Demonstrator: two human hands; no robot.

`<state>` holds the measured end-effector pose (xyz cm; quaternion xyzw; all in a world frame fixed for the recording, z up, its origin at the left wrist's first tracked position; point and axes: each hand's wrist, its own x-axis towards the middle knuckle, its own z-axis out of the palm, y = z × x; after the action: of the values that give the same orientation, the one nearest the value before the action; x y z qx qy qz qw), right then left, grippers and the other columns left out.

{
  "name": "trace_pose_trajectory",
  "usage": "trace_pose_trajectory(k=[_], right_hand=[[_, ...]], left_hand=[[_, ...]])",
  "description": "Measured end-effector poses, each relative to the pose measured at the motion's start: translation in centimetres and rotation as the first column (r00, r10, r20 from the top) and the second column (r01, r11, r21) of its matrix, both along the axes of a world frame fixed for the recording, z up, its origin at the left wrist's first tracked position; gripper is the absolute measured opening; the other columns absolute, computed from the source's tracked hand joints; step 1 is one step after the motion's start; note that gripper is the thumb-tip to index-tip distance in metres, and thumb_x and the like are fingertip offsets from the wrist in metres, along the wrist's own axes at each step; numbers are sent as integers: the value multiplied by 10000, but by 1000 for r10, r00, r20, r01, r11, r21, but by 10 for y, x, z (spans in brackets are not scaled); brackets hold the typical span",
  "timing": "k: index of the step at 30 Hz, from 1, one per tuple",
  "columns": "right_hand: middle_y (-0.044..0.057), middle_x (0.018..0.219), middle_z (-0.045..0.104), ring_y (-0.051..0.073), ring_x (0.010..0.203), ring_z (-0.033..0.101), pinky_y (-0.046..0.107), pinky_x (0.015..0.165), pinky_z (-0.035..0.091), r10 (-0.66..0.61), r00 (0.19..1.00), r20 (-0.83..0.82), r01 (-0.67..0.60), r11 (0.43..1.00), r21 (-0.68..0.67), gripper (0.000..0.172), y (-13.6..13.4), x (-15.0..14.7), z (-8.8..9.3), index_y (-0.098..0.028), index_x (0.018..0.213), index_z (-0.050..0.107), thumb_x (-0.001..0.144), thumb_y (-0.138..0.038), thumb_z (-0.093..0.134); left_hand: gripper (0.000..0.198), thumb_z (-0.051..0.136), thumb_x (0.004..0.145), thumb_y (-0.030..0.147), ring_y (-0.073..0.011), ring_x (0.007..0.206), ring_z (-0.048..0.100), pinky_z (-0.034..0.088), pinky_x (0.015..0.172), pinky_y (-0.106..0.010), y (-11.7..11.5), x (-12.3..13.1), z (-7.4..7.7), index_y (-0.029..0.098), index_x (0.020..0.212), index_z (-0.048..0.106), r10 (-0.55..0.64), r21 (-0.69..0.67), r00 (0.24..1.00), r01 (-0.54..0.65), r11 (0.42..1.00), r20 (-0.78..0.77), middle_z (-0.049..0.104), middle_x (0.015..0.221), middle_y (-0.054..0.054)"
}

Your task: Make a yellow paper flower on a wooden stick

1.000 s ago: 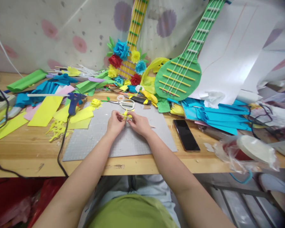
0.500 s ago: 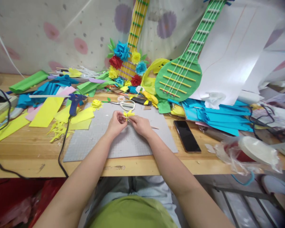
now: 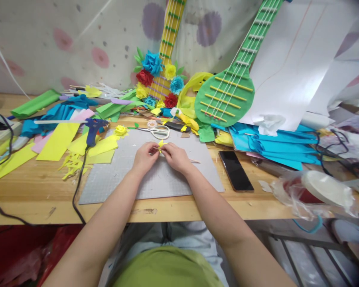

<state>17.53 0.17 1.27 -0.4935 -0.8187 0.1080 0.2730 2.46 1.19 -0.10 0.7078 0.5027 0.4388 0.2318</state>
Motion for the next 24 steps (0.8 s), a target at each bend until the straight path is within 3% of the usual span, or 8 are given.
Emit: trace_pose_trajectory(k=[9, 24], right_hand=[[14, 916, 610, 129, 842, 545, 236, 719, 386, 4, 994, -112, -4, 1000, -4, 168, 1, 2, -1, -219, 926, 583, 831, -248, 448], [5, 861, 612, 121, 757, 537, 227, 660, 369, -54, 994, -94, 52, 998, -25, 151, 1, 2, 2, -216, 875, 601, 795, -239, 476]], left_hand=[[215, 535, 697, 152, -105, 753, 589, 502, 685, -244, -1, -1, 1, 182, 907, 564, -50, 47, 997, 53, 997, -64, 602, 890, -20], [225, 507, 715, 102, -97, 775, 604, 498, 745, -254, -4, 1, 6, 196, 914, 554, -81, 48, 996, 83, 995, -42, 631, 901, -1]])
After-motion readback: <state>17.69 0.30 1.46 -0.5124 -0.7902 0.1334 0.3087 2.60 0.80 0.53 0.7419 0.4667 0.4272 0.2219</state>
